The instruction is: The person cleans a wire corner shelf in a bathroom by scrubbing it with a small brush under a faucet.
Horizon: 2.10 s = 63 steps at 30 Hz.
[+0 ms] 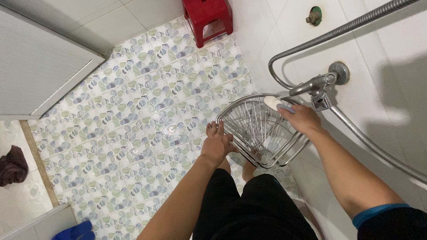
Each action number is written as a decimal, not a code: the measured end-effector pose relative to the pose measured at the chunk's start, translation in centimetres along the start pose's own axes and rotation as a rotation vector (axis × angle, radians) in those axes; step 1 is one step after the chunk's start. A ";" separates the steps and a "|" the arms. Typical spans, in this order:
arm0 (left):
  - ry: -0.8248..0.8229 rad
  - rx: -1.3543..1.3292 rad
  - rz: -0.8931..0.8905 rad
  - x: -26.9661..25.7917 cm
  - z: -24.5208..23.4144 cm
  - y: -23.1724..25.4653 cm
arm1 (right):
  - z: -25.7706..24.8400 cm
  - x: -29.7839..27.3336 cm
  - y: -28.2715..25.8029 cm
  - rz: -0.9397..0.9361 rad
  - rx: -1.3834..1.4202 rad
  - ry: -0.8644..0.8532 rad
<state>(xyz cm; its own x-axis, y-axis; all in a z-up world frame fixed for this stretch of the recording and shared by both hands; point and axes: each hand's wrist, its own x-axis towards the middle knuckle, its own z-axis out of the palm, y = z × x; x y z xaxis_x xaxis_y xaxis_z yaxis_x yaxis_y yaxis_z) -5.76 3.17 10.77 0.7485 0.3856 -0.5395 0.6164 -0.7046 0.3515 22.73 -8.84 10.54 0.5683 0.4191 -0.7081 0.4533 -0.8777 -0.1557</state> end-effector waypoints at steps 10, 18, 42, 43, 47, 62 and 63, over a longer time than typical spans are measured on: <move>0.071 -0.034 0.009 0.1 0.3 0.1 | 0.4 -7.0 2.6 0.069 -0.357 0.212; 0.167 -0.179 -0.081 -3.2 1.1 2.0 | 4.2 -4.6 5.2 -0.209 -0.035 0.390; 0.191 -0.047 -0.198 1.2 2.3 3.8 | 5.0 -7.3 0.4 -0.501 -0.245 0.757; 0.124 -0.216 -0.118 2.4 2.6 3.1 | 5.8 -6.9 0.3 -0.495 -0.245 0.759; -0.165 -0.322 -0.061 5.6 4.7 2.5 | 8.6 -2.6 0.2 0.124 0.891 0.112; -0.153 -0.171 0.008 4.9 3.8 1.9 | 11.6 0.6 -5.5 0.130 0.988 -0.154; -0.157 -0.172 0.008 4.9 3.8 2.0 | 11.7 0.5 -4.9 0.095 0.896 -0.169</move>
<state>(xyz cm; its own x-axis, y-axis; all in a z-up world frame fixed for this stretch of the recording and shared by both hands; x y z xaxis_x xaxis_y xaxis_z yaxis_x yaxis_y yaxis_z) -1.84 1.41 5.97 0.7148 0.2736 -0.6435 0.6531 -0.5902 0.4745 12.77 -7.06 2.85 0.4356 0.3579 -0.8259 -0.3331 -0.7883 -0.5173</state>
